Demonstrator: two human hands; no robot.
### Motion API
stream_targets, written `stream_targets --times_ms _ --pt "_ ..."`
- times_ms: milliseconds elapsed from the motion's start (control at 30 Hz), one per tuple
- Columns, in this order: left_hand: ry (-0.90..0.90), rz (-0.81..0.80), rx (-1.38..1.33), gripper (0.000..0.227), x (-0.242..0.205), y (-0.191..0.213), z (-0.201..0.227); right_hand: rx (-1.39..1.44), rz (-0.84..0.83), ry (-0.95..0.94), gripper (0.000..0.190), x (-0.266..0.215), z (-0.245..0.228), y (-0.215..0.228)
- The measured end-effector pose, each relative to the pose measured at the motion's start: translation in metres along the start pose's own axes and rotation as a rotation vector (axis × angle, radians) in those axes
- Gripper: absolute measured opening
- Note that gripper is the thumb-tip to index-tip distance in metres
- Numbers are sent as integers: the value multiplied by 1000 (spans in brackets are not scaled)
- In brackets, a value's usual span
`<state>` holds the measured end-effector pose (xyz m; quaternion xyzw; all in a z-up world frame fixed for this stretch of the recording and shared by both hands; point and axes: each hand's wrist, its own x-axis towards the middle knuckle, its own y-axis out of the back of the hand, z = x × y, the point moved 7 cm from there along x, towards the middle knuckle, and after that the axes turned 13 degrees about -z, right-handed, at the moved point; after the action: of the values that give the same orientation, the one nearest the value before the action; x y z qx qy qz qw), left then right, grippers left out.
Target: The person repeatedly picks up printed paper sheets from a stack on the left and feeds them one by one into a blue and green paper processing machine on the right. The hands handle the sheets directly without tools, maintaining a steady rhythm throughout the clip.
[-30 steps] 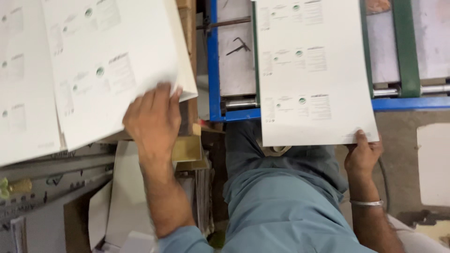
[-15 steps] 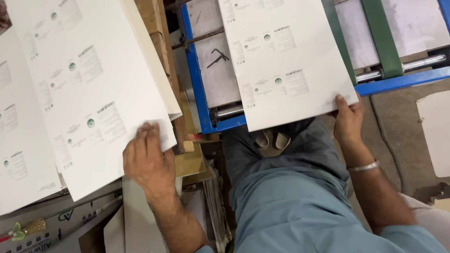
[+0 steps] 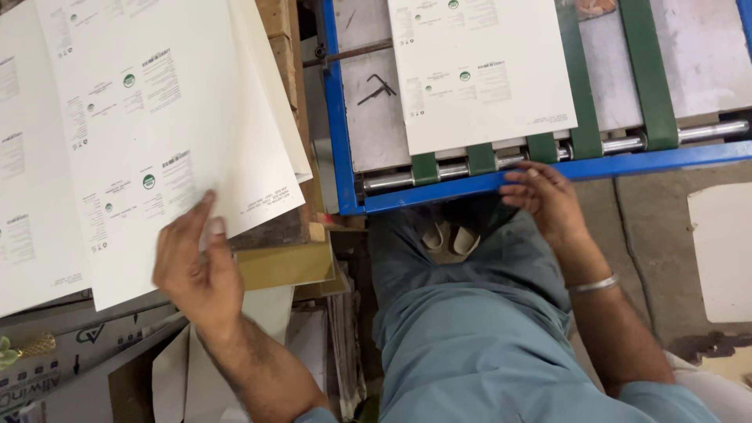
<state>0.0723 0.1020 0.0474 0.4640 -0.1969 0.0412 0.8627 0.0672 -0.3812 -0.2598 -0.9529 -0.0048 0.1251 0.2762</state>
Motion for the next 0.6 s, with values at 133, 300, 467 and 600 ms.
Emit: stream_targets --times_ms 133,300,467,600 --pt "-110 47 106 46 -6 -41 49 -45 -318 22 39 -16 -23 -97" --pt "-347 -453 372 63 -18 -146 168 106 -708 18 54 -40 -30 -201" --pt "-351 -500 237 64 -17 -128 169 309 -212 54 51 -24 -33 -165" --pt "-197 -386 462 57 1 -92 112 103 138 167 32 -7 -55 -80"
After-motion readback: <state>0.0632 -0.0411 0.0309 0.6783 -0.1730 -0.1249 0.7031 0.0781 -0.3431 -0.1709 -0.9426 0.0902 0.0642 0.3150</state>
